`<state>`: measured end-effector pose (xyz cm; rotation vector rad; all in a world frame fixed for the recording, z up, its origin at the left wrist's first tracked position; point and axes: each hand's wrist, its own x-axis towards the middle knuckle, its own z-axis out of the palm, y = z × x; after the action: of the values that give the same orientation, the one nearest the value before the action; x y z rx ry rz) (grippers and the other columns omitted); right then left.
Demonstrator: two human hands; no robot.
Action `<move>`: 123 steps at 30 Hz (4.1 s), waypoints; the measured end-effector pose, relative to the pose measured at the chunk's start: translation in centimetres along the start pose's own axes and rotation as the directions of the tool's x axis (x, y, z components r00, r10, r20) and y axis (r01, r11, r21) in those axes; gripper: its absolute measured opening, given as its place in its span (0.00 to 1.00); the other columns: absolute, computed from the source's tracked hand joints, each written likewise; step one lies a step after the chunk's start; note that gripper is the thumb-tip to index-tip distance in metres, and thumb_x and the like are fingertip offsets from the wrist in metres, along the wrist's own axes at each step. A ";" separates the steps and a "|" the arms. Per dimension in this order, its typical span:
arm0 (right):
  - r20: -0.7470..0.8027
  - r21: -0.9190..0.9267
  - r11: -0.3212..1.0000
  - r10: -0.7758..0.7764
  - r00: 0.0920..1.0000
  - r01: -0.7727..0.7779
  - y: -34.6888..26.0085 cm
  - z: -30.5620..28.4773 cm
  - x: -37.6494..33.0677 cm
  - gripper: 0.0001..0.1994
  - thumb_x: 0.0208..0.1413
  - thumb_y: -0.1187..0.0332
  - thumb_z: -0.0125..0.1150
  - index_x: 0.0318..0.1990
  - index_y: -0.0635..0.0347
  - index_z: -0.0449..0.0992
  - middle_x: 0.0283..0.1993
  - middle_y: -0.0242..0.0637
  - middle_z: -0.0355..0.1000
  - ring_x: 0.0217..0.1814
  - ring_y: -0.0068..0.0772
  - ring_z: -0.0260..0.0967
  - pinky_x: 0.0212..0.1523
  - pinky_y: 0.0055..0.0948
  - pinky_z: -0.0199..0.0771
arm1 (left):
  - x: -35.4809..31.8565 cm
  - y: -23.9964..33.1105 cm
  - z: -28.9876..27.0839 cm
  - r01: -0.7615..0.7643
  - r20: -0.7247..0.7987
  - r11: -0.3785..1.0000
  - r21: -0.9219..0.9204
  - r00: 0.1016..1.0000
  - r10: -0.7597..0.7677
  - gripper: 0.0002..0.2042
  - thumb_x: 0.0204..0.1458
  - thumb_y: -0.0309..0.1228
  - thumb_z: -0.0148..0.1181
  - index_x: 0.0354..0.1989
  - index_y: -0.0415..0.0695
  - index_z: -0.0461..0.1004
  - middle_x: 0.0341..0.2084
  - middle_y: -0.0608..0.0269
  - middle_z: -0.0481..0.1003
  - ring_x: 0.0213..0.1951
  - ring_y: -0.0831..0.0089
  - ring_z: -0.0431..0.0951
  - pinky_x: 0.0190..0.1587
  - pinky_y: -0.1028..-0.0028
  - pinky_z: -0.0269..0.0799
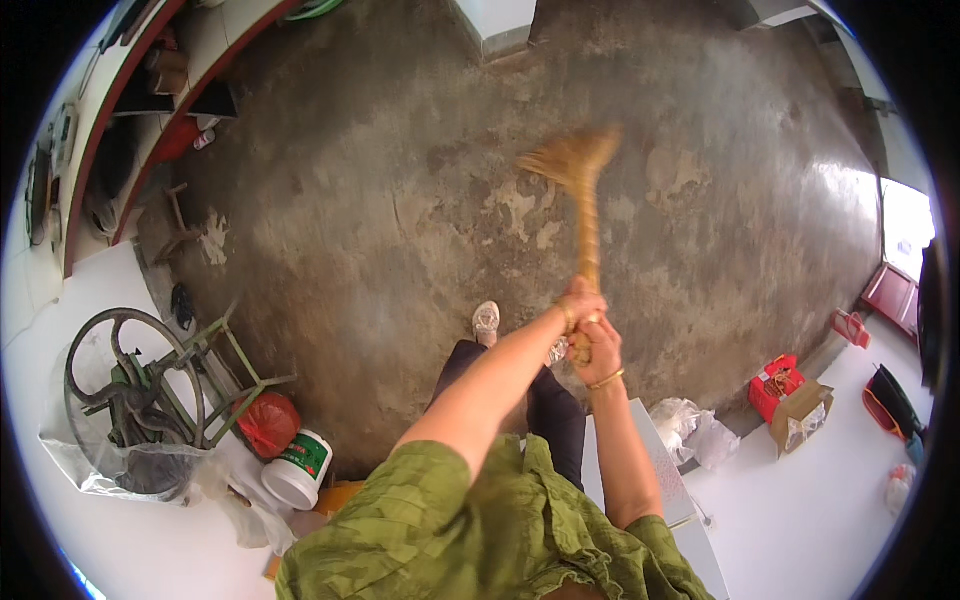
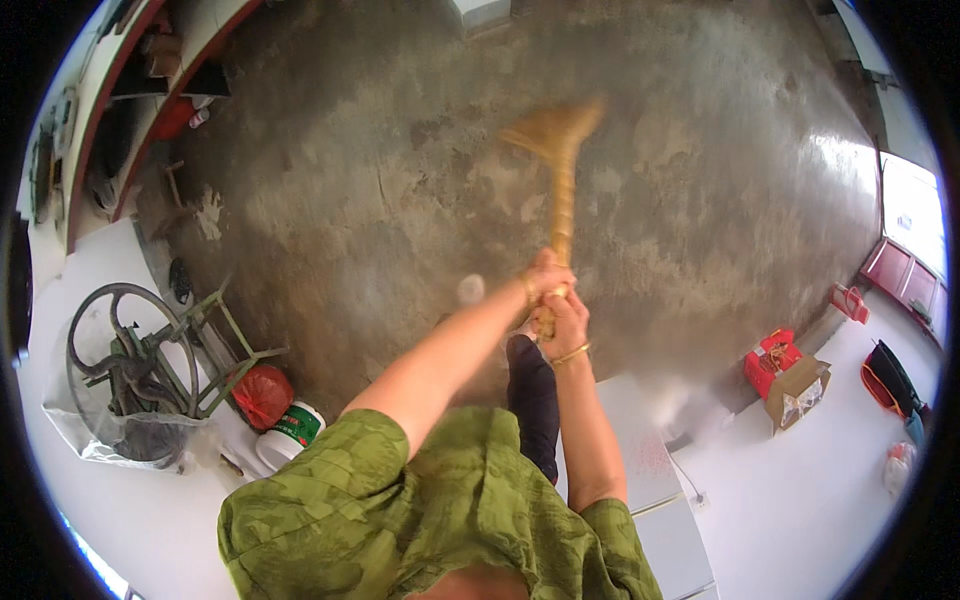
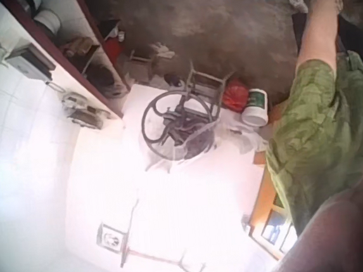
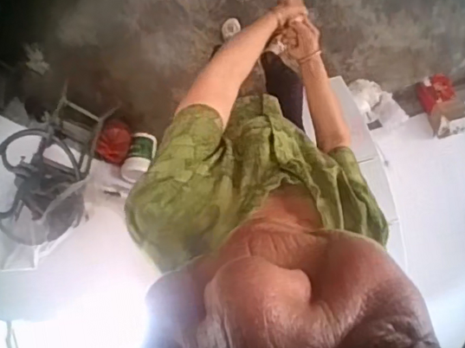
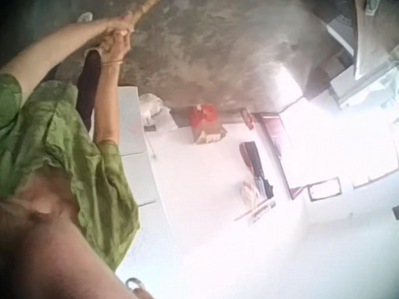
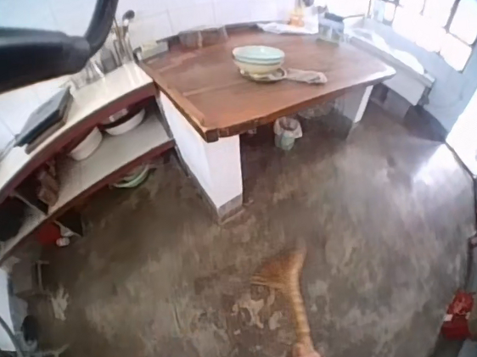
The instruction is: The person sweeps a concrete floor with a traditional straw broom, moving a small stool and a bucket to clear the area. They sweep around furniture and into corners, then move into a kitchen area to sweep around a counter and a sewing machine. The person also picks up a plastic bag from the floor.
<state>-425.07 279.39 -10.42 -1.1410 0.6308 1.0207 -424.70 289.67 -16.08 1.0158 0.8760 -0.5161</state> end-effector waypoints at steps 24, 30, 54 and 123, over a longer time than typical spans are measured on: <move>0.026 0.205 0.976 0.064 0.998 -0.068 -20.6 -5.6 12.8 0.07 0.48 0.73 0.52 0.37 0.56 0.66 0.24 0.35 0.66 0.16 0.26 0.64 0.10 0.23 0.62 | 15.9 16.2 11.5 -0.078 -0.175 0.994 0.076 0.981 0.090 0.15 0.31 0.24 0.62 0.28 0.40 0.63 0.17 0.64 0.66 0.16 0.73 0.69 0.15 0.71 0.66; -0.307 0.327 0.896 -0.201 0.930 0.301 -27.2 -7.7 10.8 0.10 0.50 0.73 0.50 0.41 0.55 0.62 0.23 0.33 0.66 0.16 0.25 0.65 0.11 0.23 0.66 | 20.4 20.2 21.9 -0.327 0.297 0.763 0.557 0.937 0.185 0.30 0.29 0.29 0.62 0.45 0.32 0.60 0.30 0.45 0.70 0.34 0.60 0.72 0.37 0.68 0.69; -0.335 0.335 0.938 0.030 0.942 0.089 -47.9 -2.5 22.6 0.15 0.44 0.79 0.49 0.41 0.55 0.67 0.20 0.29 0.62 0.12 0.21 0.59 0.08 0.21 0.57 | 32.1 40.9 22.2 0.018 0.123 0.952 0.307 0.991 -0.059 0.19 0.31 0.24 0.63 0.34 0.38 0.64 0.25 0.59 0.69 0.25 0.70 0.71 0.25 0.71 0.70; -0.562 0.745 0.375 -0.093 0.822 0.552 -76.3 -13.4 23.0 0.30 0.44 0.79 0.54 0.57 0.54 0.52 0.32 0.38 0.65 0.19 0.26 0.67 0.17 0.26 0.72 | 44.6 63.3 51.6 -0.007 0.373 0.423 0.906 0.485 -0.791 0.20 0.47 0.29 0.57 0.46 0.41 0.56 0.31 0.59 0.67 0.31 0.73 0.71 0.30 0.74 0.70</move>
<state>-345.42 268.82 -1.22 -0.4438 1.0749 -0.0668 -333.44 273.33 -7.83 1.1861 -0.0408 -1.8909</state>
